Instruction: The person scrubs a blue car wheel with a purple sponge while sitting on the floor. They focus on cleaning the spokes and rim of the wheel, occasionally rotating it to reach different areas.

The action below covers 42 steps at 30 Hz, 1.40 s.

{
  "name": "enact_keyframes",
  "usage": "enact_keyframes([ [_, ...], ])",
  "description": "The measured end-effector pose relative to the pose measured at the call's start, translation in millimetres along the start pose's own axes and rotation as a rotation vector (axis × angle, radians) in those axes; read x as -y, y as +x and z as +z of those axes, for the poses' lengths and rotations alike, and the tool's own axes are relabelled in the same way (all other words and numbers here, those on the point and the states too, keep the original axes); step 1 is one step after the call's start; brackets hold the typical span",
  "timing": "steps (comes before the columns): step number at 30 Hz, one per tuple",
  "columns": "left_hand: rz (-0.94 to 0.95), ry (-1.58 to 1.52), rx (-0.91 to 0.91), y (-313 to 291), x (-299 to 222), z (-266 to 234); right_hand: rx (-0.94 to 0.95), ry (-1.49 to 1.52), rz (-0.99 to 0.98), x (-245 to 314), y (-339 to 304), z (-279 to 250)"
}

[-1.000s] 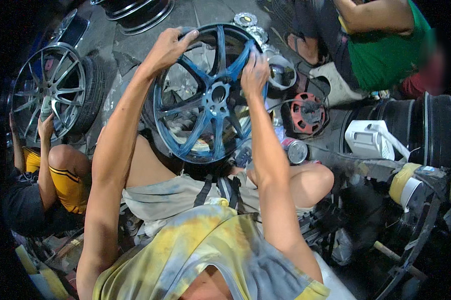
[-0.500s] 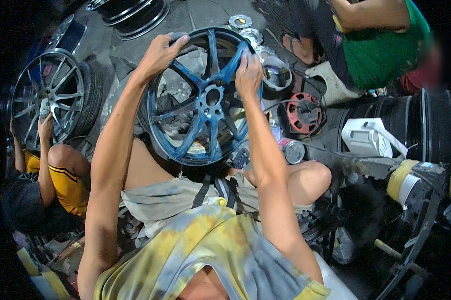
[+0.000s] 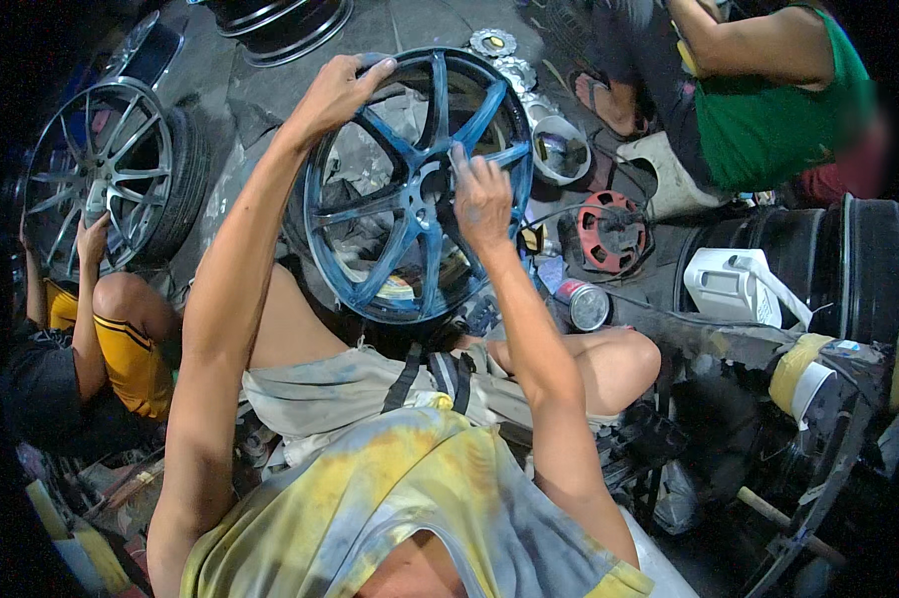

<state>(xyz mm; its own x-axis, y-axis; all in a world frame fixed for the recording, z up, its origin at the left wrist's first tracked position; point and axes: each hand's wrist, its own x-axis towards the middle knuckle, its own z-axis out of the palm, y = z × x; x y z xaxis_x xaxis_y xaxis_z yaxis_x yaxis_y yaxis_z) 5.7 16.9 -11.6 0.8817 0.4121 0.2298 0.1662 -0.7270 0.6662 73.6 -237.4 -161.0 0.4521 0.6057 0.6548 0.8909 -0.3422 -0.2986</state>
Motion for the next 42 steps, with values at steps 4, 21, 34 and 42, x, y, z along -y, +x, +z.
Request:
enact_keyframes([
  [4, 0.007, -0.046, -0.007, -1.1, -5.6, 3.9, 0.014, -0.139, 0.071, -17.2, 43.3, -11.9],
  [21, -0.029, -0.005, -0.025, -4.7, -21.3, 2.9, -0.024, -0.231, 0.034, -37.7, 46.1, -14.0],
  [34, -0.069, -0.067, 0.007, 14.3, -40.9, 21.0, 0.535, 0.465, 0.410, -66.3, -3.1, -96.5],
  [42, 0.068, 0.186, -0.344, 15.8, 32.8, 14.8, 0.428, 0.406, 0.769, -30.3, -148.3, -29.1],
])
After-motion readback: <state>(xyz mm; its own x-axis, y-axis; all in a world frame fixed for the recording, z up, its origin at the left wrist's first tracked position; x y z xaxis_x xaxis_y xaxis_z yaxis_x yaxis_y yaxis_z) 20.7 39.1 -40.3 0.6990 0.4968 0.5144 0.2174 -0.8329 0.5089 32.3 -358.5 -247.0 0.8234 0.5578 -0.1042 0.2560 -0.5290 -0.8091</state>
